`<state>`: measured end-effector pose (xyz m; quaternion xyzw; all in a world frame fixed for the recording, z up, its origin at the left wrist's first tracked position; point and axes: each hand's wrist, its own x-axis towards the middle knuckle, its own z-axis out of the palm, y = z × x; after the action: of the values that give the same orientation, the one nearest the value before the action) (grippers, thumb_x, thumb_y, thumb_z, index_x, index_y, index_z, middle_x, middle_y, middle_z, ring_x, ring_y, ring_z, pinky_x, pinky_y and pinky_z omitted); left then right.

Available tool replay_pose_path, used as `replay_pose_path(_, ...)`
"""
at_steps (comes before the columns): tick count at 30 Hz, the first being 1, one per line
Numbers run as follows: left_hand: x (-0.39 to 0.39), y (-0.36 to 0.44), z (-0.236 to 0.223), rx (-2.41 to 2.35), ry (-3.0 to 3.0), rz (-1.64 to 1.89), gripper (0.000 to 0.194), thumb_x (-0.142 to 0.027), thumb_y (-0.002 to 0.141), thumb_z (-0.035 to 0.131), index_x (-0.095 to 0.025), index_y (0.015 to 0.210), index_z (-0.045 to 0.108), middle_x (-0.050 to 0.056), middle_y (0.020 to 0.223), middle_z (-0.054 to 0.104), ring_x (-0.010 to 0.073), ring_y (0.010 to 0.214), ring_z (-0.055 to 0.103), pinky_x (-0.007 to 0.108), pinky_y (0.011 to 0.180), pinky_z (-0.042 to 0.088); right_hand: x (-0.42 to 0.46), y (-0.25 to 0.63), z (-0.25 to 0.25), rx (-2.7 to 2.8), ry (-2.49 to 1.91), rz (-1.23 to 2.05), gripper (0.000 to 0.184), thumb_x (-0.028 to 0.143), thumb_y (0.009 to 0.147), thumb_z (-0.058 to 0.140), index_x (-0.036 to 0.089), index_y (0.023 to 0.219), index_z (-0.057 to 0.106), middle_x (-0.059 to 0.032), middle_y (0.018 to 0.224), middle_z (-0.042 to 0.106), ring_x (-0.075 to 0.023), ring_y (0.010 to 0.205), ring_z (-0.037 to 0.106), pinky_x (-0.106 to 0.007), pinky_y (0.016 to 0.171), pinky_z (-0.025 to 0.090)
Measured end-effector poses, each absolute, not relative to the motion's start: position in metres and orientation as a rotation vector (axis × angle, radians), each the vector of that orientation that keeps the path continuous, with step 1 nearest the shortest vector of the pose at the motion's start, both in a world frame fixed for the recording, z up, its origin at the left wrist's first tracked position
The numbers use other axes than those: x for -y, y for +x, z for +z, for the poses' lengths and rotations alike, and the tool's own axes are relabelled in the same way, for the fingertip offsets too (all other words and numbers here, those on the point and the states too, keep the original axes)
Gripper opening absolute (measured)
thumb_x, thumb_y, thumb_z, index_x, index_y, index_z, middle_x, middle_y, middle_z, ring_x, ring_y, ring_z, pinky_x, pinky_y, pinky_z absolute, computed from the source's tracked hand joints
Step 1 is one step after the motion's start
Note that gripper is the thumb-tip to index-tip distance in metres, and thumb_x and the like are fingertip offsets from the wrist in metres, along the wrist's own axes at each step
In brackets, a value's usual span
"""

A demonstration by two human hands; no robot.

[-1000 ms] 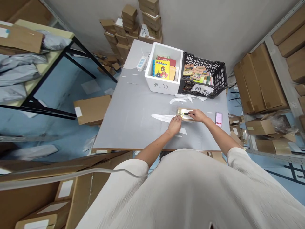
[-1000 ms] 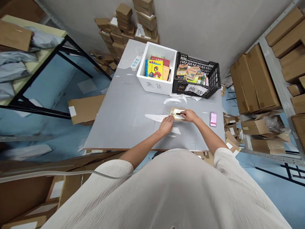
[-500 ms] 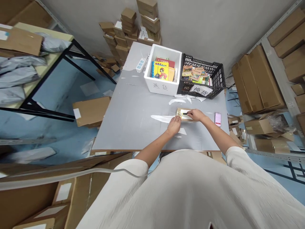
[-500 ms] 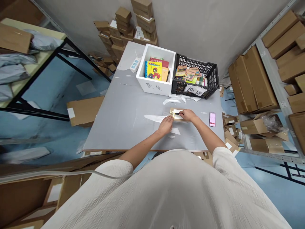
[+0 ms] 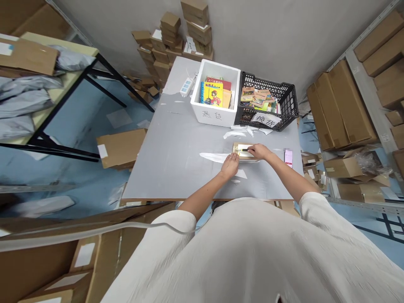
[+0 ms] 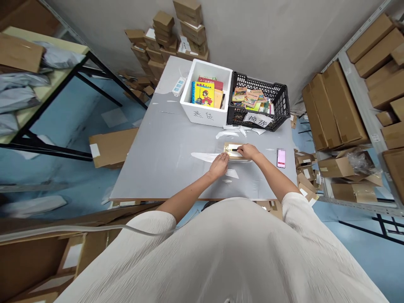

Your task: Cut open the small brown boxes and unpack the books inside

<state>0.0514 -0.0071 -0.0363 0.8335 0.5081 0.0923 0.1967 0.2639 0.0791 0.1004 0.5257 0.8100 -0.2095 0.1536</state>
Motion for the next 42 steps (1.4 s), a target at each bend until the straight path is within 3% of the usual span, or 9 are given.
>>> replay_pose_path(11,0.003,0.059,-0.030,-1.467,2.300,0.300,0.058,-0.019,0.108,0.046,-0.012,0.165,0.056,0.026,0.162,0.061,0.0367,0.161,0.050,0.053,0.132,0.041,-0.084,0.263,0.096,-2.324,1.495,-0.551,0.042,0.040,0.118,0.047,0.026,0.126,0.085,-0.0113,0.130,0.084,-0.0268,0.114,0.074,-0.030,0.085,0.046)
replay_pose_path(21,0.001,0.041,-0.035,-1.396,2.343,0.274,0.062,-0.010,0.103,0.047,-0.017,0.163,0.058,0.022,0.171,0.056,0.0320,0.167,0.046,0.051,0.138,0.036,-0.092,0.264,0.090,-2.283,1.551,-0.592,0.040,0.043,0.115,0.052,0.028,0.125,0.087,-0.0118,0.124,0.086,-0.0297,0.113,0.075,-0.033,0.086,0.050)
replay_pose_path(27,0.005,0.038,-0.029,-1.385,2.327,0.253,0.060,-0.020,0.107,0.052,-0.017,0.166,0.058,0.023,0.173,0.053,0.0351,0.170,0.042,0.054,0.140,0.035,-0.085,0.265,0.092,-2.293,1.551,-0.648,0.043,0.042,0.115,0.049,0.026,0.126,0.088,-0.0109,0.116,0.088,-0.0283,0.109,0.075,-0.032,0.084,0.049)
replay_pose_path(31,0.007,0.040,-0.026,-1.392,2.317,0.241,0.063,-0.018,0.105,0.053,-0.020,0.168,0.057,0.021,0.177,0.051,0.0353,0.171,0.041,0.056,0.140,0.034,-0.082,0.265,0.100,-2.299,1.519,-0.626,0.043,0.038,0.115,0.047,0.025,0.129,0.086,-0.0114,0.122,0.087,-0.0286,0.109,0.076,-0.032,0.082,0.047)
replay_pose_path(42,0.008,0.041,-0.023,-1.405,2.362,0.175,0.063,-0.012,0.103,0.049,-0.013,0.167,0.056,0.023,0.176,0.050,0.0344,0.171,0.040,0.052,0.140,0.035,-0.079,0.257,0.111,-2.244,1.516,-0.615,0.048,0.040,0.118,0.044,0.025,0.145,0.081,-0.0104,0.134,0.085,-0.0284,0.119,0.075,-0.031,0.087,0.047)
